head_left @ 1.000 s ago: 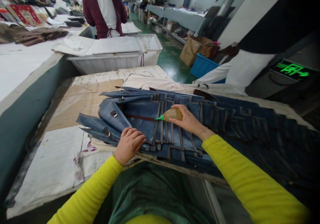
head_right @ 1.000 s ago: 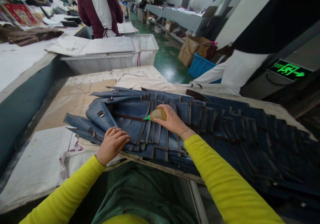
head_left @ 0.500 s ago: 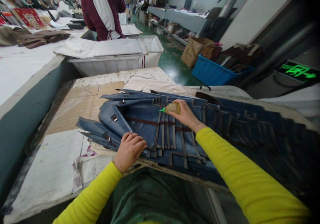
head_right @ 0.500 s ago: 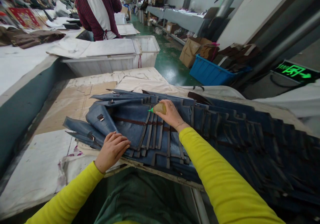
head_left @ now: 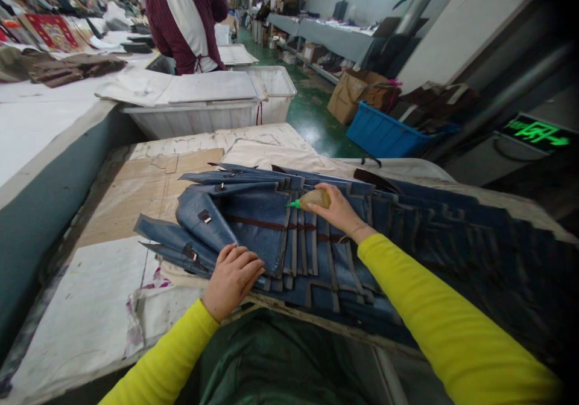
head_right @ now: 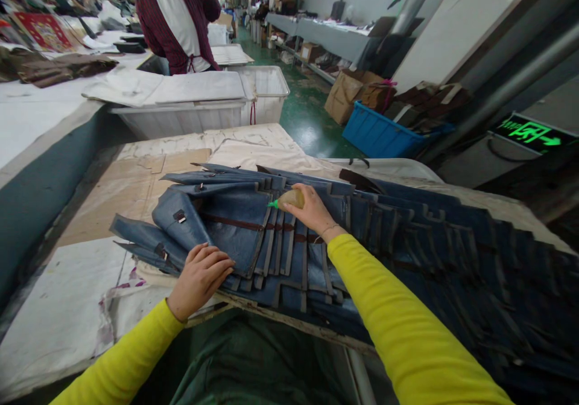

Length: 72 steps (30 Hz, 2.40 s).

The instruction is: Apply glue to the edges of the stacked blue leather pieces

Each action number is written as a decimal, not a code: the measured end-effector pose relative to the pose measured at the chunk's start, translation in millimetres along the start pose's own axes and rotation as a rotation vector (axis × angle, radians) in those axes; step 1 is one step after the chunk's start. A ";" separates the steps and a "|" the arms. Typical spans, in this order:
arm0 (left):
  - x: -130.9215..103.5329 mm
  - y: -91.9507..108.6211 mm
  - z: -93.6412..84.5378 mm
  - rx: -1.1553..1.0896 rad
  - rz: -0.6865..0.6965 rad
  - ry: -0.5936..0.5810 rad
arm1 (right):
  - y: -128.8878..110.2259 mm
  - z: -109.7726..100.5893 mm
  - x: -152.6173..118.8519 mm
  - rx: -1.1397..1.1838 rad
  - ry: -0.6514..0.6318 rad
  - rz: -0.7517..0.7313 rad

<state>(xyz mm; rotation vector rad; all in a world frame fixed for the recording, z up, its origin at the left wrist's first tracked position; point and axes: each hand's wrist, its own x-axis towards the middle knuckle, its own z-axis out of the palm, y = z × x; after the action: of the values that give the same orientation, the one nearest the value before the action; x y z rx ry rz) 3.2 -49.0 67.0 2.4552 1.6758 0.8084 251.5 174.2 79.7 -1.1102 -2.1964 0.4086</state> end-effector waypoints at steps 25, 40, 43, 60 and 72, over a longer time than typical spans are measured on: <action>-0.2 -0.3 1.8 0.025 0.012 0.014 | 28.1 -13.5 3.0 -0.004 0.056 0.115; 0.0 1.5 2.2 0.015 -0.002 0.012 | 18.0 -22.5 -9.9 0.096 -0.084 0.246; -0.7 1.2 2.8 0.017 0.004 0.014 | 17.8 -21.0 -10.8 0.066 -0.037 0.220; -3.2 0.6 3.2 0.024 0.000 0.004 | -9.6 -38.0 -29.7 0.136 -0.198 0.221; -2.4 0.4 2.0 0.021 0.015 0.015 | -25.2 -43.1 -49.3 0.174 -0.272 0.211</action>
<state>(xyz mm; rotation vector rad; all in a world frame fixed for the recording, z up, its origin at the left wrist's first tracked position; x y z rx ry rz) 3.8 -50.9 64.5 2.4852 1.6816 0.8170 286.5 119.2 105.5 -1.2541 -2.2253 0.8719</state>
